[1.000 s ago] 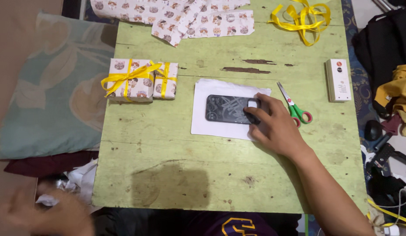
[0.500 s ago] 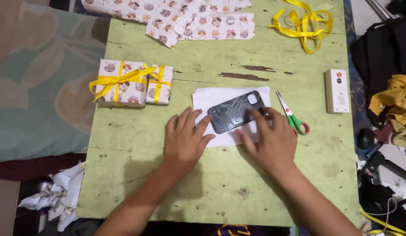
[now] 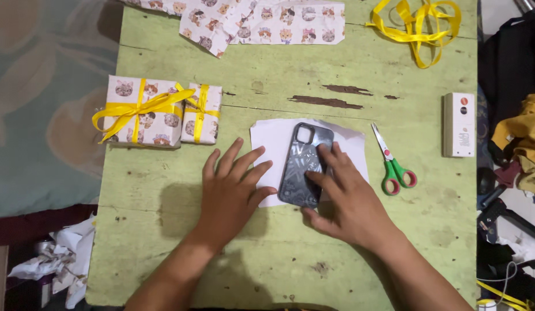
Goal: The person wraps a phone case in patterned wrapping paper on a green table. They fold the paper around the case, crease the edges, and tuck the ends to form a neat rectangular package. Two previously wrapped gifts and a pair of scissors are visible nearby.
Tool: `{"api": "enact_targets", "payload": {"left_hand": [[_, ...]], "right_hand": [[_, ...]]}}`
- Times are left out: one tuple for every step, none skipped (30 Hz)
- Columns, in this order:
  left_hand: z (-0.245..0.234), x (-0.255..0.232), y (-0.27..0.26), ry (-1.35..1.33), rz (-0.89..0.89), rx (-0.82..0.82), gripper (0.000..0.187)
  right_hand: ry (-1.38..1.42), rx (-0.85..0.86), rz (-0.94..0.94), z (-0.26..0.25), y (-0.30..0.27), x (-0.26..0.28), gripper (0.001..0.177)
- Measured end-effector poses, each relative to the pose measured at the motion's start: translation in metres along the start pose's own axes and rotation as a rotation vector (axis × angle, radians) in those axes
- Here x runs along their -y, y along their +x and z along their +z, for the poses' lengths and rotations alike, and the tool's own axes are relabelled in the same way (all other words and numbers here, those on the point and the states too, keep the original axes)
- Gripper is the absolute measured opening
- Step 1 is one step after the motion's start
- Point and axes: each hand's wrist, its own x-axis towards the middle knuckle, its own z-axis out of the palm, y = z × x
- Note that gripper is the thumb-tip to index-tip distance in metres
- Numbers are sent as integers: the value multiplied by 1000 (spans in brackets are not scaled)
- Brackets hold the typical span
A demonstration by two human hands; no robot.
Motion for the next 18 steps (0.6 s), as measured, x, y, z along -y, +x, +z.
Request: {"api": "enact_targets", "payload": {"left_hand": [[0, 0, 0, -4, 10, -12, 47], [0, 0, -1, -9, 19, -24, 47], [0, 0, -1, -12, 28, -36, 48], [0, 0, -2, -7, 24, -30, 47], [0, 0, -2, -5, 20, -23, 47], [-1, -1, -2, -2, 17, -16, 47], [-1, 0, -1, 4, 23, -17, 48], [-2, 0, 0, 9, 29, -17, 48], [-3, 0, 1, 14, 35, -17, 49], [-5, 0, 2, 14, 44, -9, 51], [-7, 3, 4, 16, 56, -2, 54], [-8, 4, 5, 17, 67, 4, 56], [-9, 3, 5, 43, 74, 5, 56], [-9, 2, 4, 69, 80, 6, 56], [-8, 0, 3, 94, 89, 6, 56], [-7, -3, 1, 84, 94, -6, 57], [-5, -6, -2, 72, 103, -20, 59], [-2, -11, -5, 61, 111, -34, 61]], "right_hand": [[14, 19, 18, -1, 0, -1, 60], [27, 37, 36, -3, 0, -2, 59], [41, 56, 53, -4, 0, -3, 59], [44, 59, 47, -5, 0, -5, 57], [46, 63, 42, -7, 1, -8, 56], [48, 67, 37, -8, 1, -9, 54], [40, 67, 38, -8, 1, -9, 54], [33, 67, 39, -9, 1, -9, 54], [26, 67, 41, -9, 1, -7, 53], [-31, 28, 35, -9, 1, -5, 53], [-90, -15, 30, -7, 2, -1, 53], [-149, -57, 24, -6, 2, 3, 55], [-203, -68, 68, -5, 1, 8, 57], [-257, -78, 113, -4, 1, 14, 59], [-313, -90, 160, -3, 0, 18, 61], [-326, -99, 193, -3, 0, 20, 61], [-342, -109, 228, -3, -1, 22, 61], [-357, -120, 263, -4, -2, 23, 61]]}}
